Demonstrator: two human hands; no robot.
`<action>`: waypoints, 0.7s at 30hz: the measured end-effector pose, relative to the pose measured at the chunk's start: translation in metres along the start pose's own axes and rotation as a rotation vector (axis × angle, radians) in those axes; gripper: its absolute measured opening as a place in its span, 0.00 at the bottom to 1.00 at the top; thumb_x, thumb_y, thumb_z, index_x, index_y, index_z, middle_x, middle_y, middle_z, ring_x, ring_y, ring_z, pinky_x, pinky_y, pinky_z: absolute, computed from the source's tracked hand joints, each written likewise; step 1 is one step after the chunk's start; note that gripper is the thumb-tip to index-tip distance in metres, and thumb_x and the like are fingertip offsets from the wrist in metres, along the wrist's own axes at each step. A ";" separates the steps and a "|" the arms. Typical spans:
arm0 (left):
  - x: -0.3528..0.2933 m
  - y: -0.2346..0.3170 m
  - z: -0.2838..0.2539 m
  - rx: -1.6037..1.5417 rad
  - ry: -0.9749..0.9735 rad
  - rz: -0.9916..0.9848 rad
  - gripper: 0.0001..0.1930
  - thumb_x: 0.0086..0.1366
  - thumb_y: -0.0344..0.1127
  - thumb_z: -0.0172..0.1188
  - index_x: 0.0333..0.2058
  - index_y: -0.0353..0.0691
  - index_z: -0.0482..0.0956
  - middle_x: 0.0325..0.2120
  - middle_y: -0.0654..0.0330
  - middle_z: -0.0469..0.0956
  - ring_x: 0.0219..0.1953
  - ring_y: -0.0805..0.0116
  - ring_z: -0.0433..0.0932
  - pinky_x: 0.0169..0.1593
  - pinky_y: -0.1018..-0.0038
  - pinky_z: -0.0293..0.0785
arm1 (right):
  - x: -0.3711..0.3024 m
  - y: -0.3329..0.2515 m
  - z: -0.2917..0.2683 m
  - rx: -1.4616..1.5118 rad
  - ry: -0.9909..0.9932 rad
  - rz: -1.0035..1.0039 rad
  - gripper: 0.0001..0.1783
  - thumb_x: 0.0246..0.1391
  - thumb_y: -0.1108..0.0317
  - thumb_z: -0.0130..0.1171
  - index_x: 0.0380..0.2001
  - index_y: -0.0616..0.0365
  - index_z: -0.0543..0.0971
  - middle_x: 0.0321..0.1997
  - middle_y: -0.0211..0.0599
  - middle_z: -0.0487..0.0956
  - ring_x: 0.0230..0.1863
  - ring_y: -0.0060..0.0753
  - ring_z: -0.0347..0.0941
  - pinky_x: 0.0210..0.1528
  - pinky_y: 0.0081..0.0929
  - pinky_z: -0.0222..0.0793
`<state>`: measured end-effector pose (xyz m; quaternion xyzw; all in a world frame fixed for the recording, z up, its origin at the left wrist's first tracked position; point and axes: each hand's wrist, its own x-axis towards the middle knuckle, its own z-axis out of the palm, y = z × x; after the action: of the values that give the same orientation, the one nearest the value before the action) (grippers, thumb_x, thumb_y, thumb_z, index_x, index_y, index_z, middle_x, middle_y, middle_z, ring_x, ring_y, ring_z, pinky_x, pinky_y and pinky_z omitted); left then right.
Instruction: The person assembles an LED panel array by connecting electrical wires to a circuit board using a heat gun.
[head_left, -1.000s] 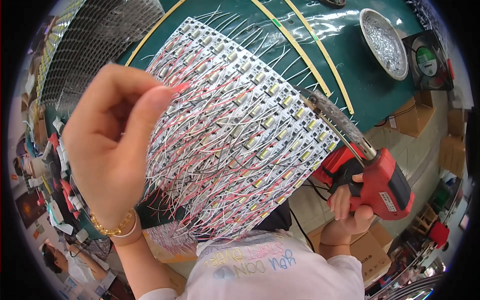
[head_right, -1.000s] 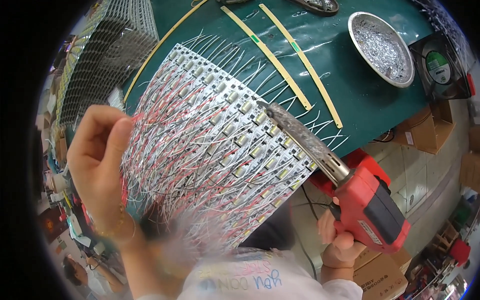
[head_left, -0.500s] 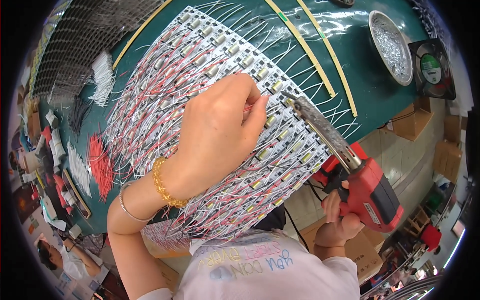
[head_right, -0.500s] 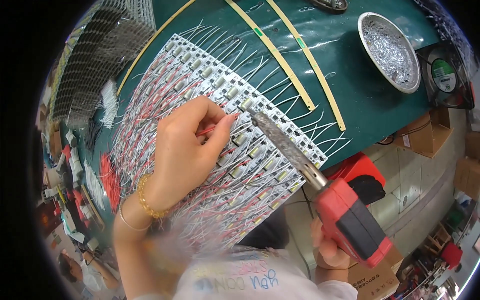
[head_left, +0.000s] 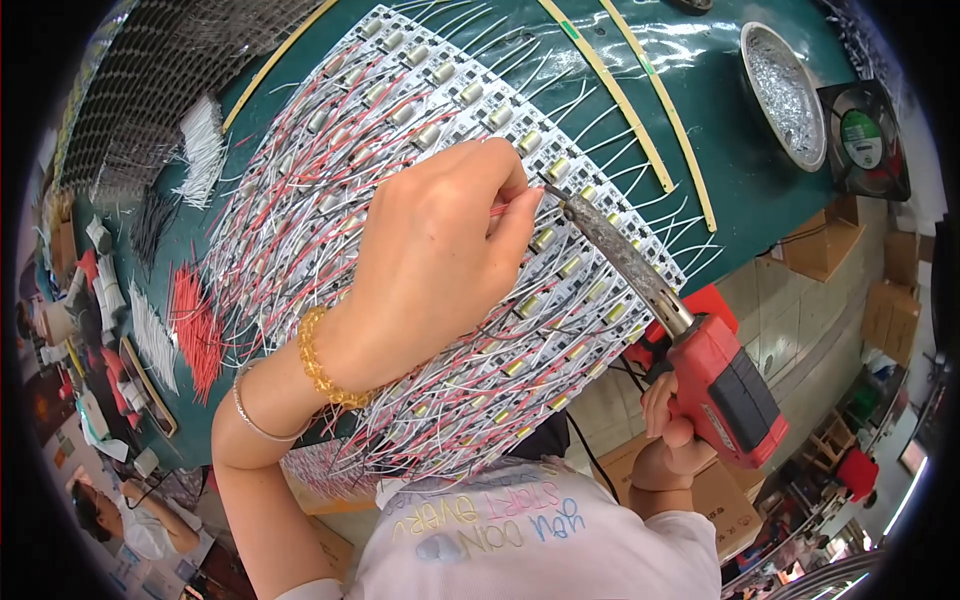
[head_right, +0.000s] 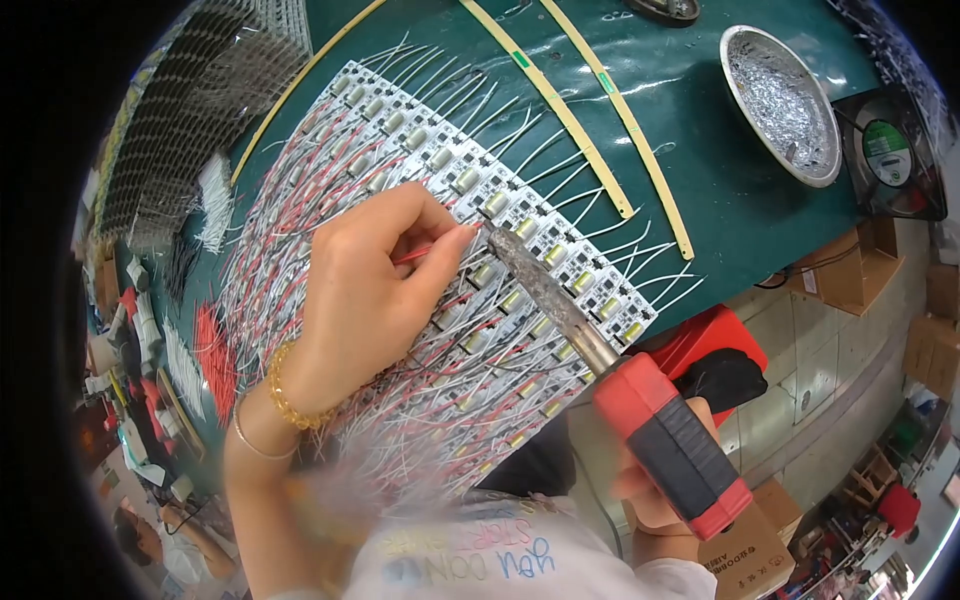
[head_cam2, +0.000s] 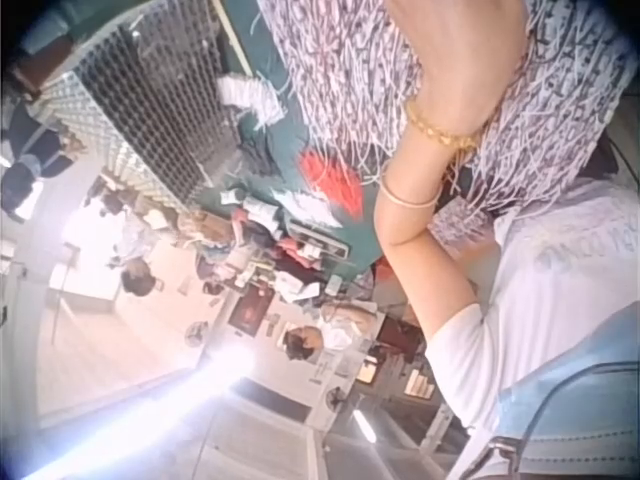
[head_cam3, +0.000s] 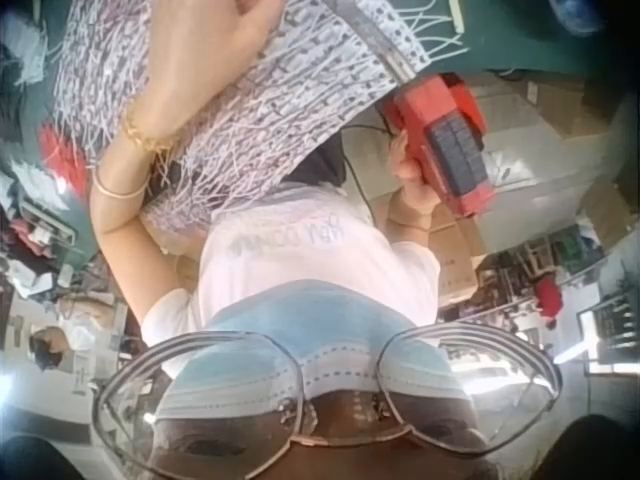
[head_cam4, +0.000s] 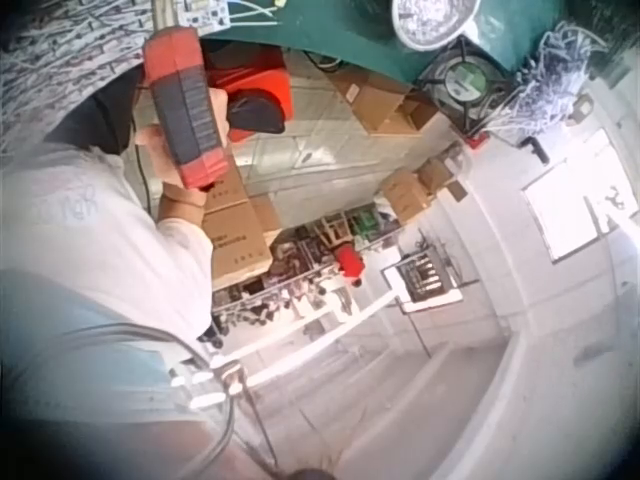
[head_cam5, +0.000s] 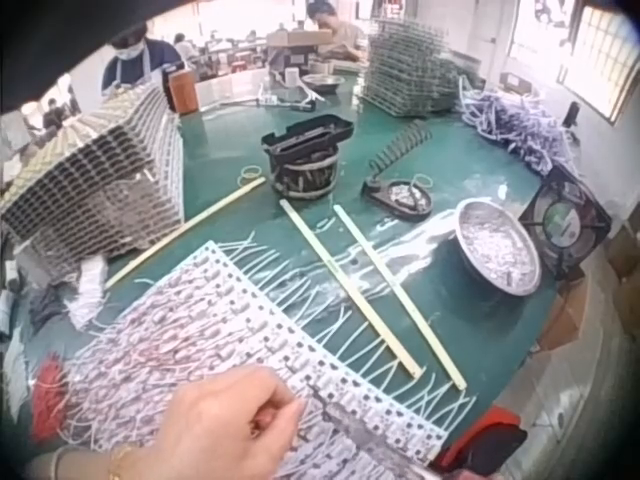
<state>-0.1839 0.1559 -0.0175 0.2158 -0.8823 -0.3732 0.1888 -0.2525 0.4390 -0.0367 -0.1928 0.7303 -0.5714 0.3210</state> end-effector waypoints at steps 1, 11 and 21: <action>0.000 0.000 0.000 0.000 0.002 0.001 0.07 0.52 0.26 0.61 0.21 0.32 0.72 0.15 0.60 0.71 0.16 0.75 0.68 0.20 0.81 0.63 | -0.001 0.000 0.000 -0.001 0.000 -0.002 0.24 0.45 0.49 0.62 0.31 0.58 0.67 0.31 0.32 0.73 0.31 0.23 0.69 0.35 0.18 0.64; 0.001 0.001 -0.001 0.016 -0.011 0.005 0.07 0.52 0.27 0.61 0.21 0.32 0.72 0.15 0.60 0.71 0.16 0.75 0.68 0.21 0.80 0.63 | 0.002 0.021 -0.002 -0.065 0.073 -0.199 0.38 0.42 0.42 0.60 0.44 0.66 0.68 0.28 0.29 0.68 0.29 0.25 0.62 0.33 0.22 0.55; 0.000 0.001 0.000 -0.054 0.007 -0.033 0.07 0.52 0.27 0.58 0.20 0.34 0.69 0.16 0.54 0.71 0.19 0.56 0.72 0.22 0.67 0.66 | -0.003 0.006 0.005 0.035 0.128 -0.096 0.35 0.37 0.44 0.66 0.40 0.62 0.73 0.40 0.31 0.72 0.42 0.29 0.68 0.45 0.26 0.61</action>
<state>-0.1845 0.1565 -0.0168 0.2262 -0.8676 -0.3993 0.1914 -0.2463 0.4384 -0.0422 -0.1850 0.7292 -0.6100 0.2490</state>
